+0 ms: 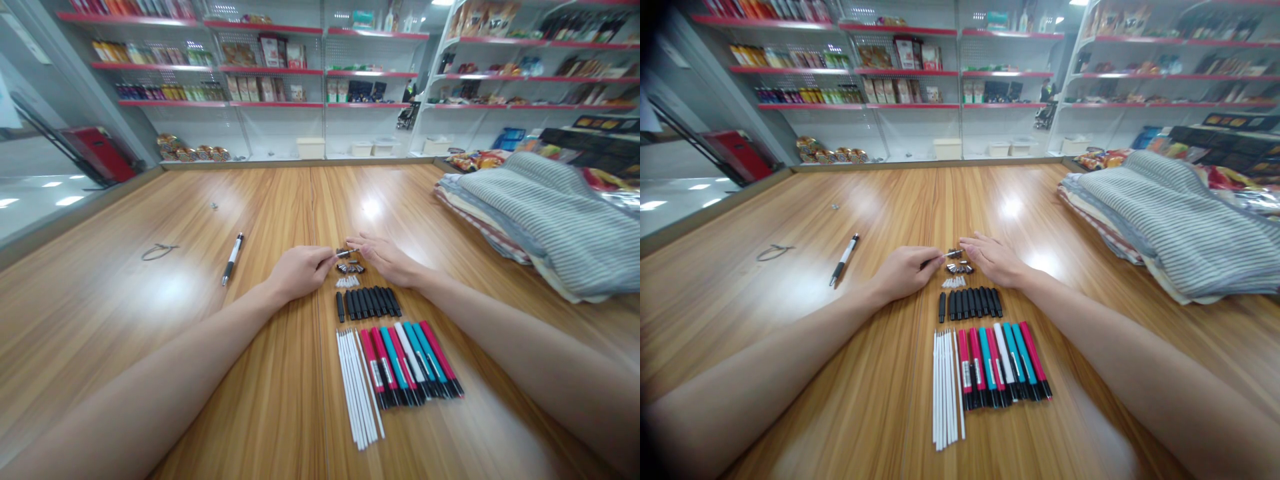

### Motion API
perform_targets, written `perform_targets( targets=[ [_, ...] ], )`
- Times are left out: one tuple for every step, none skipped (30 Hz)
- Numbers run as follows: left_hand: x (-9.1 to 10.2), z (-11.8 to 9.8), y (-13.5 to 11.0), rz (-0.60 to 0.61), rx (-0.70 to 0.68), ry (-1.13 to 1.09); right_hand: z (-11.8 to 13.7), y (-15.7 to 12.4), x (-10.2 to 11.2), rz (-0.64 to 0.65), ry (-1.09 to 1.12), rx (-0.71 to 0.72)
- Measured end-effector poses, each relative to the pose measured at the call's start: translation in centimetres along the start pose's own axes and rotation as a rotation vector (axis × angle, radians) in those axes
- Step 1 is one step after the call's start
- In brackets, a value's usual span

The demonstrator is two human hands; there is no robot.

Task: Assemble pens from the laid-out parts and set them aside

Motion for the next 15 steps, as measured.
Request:
perform_targets(
  targets=[
    [0.01,-0.01,0.01,0.0,-0.002,-0.002,-0.06,-0.01,0.0,-0.004,0.004,0.011],
    [0.0,-0.01,0.03,0.0,-0.004,-0.005,-0.12,-0.02,0.01,-0.007,0.013,0.02],
    [-0.01,0.0,0.05,-0.001,-0.006,-0.007,-0.19,-0.03,0.04,-0.01,0.026,0.028],
    [-0.03,0.01,0.06,-0.002,-0.006,-0.007,-0.24,-0.05,0.08,-0.011,0.042,0.036],
    [-0.03,0.01,0.07,-0.006,-0.006,-0.007,-0.28,-0.06,0.12,-0.01,0.057,0.045],
    [-0.04,0.02,0.08,-0.007,-0.005,-0.005,-0.29,-0.07,0.16,-0.004,0.068,0.054],
    [-0.04,0.02,0.09,-0.008,-0.005,-0.003,-0.29,-0.07,0.19,0.004,0.072,0.062],
    [-0.04,0.03,0.09,-0.009,-0.005,-0.001,-0.28,-0.07,0.21,0.014,0.069,0.066],
    [-0.04,0.03,0.08,-0.007,-0.006,0.001,-0.25,-0.08,0.21,0.023,0.06,0.067],
    [-0.04,0.03,0.08,-0.004,-0.007,0.003,-0.23,-0.08,0.21,0.032,0.05,0.061],
    [-0.03,0.03,0.07,-0.002,-0.007,0.005,-0.21,-0.09,0.21,0.038,0.04,0.052],
    [-0.02,0.03,0.05,-0.002,-0.006,0.007,-0.19,-0.1,0.21,0.039,0.033,0.041],
    [-0.02,0.03,0.04,-0.001,-0.005,0.01,-0.17,-0.11,0.21,0.037,0.031,0.031],
    [-0.02,0.03,0.02,0.0,-0.004,0.012,-0.14,-0.13,0.2,0.034,0.032,0.023],
    [-0.02,0.03,0.01,0.0,-0.004,0.013,-0.12,-0.14,0.2,0.029,0.034,0.018]
  ],
)
Point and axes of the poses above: each hand's wrist, its own y-axis towards the middle knuckle, its own x-axis out of the back of the hand, z = x × y, the point moved 4 cm from there along y, towards the middle knuckle, and after that the axes turned 7 degrees about z, right-handed, at the moved point
